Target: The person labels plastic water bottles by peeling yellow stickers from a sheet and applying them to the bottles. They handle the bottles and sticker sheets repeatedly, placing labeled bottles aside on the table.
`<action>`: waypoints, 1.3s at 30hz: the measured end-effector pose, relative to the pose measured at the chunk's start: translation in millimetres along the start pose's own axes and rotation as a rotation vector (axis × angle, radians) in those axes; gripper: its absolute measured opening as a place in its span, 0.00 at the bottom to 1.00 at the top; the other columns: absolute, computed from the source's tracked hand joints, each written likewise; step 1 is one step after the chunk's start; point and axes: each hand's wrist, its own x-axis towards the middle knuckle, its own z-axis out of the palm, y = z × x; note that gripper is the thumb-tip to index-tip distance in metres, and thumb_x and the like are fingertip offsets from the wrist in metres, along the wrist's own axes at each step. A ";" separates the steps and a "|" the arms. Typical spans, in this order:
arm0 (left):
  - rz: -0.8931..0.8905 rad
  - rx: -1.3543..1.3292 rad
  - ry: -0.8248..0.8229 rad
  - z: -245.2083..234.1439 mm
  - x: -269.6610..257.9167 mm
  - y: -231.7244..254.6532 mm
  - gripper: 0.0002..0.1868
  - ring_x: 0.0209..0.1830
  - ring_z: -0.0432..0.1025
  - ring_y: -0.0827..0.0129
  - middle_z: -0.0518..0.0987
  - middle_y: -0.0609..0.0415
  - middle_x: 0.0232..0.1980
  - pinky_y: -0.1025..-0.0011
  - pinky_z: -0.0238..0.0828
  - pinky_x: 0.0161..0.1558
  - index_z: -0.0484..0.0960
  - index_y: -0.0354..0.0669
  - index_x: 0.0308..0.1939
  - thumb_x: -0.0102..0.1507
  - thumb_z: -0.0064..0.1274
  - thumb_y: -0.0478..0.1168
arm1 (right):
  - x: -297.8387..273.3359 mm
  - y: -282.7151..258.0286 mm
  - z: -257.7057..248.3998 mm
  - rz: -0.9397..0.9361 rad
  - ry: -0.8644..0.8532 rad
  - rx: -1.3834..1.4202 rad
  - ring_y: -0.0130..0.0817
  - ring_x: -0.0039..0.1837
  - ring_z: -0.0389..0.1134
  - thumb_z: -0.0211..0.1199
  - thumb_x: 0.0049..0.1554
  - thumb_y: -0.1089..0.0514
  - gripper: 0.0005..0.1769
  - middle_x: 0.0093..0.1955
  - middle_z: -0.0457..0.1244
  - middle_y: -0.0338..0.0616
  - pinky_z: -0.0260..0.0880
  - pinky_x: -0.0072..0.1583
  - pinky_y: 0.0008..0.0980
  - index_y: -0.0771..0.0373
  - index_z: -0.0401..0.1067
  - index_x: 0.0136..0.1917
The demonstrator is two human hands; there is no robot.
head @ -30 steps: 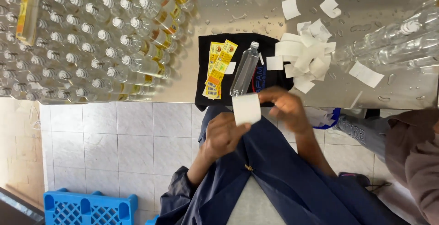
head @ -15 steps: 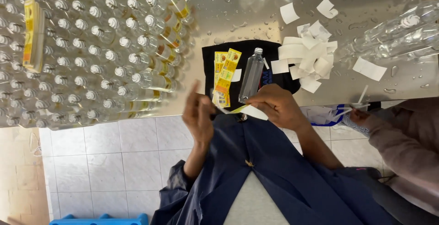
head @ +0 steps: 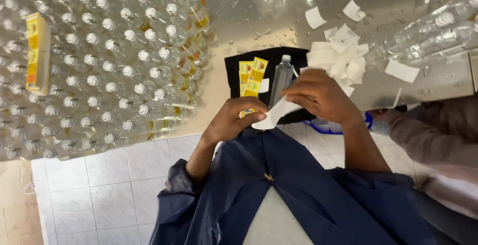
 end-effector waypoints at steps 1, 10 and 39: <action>0.016 -0.028 0.026 2.6 -0.3 -6.0 0.06 0.51 0.83 0.50 0.88 0.44 0.46 0.45 0.73 0.63 0.91 0.39 0.51 0.71 0.63 0.35 | -0.4 8.5 7.6 -0.095 0.133 -0.276 0.44 0.54 0.67 0.70 0.65 0.54 0.09 0.48 0.68 0.46 0.63 0.65 0.52 0.56 0.84 0.57; 0.066 -0.157 0.340 32.1 9.2 -16.8 0.07 0.45 0.81 0.62 0.87 0.49 0.44 0.58 0.76 0.58 0.93 0.39 0.46 0.64 0.71 0.32 | -26.1 -34.2 68.7 0.182 0.463 0.208 0.43 0.63 0.75 0.73 0.63 0.59 0.17 0.63 0.72 0.50 0.77 0.62 0.42 0.63 0.80 0.65; 0.127 0.323 0.583 60.8 -3.5 -1.1 0.08 0.38 0.85 0.51 0.85 0.53 0.33 0.54 0.85 0.51 0.90 0.49 0.37 0.60 0.75 0.33 | -33.4 -2.3 78.0 0.205 0.344 0.583 0.35 0.51 0.76 0.60 0.69 0.63 0.12 0.44 0.74 0.52 0.78 0.52 0.39 0.69 0.84 0.55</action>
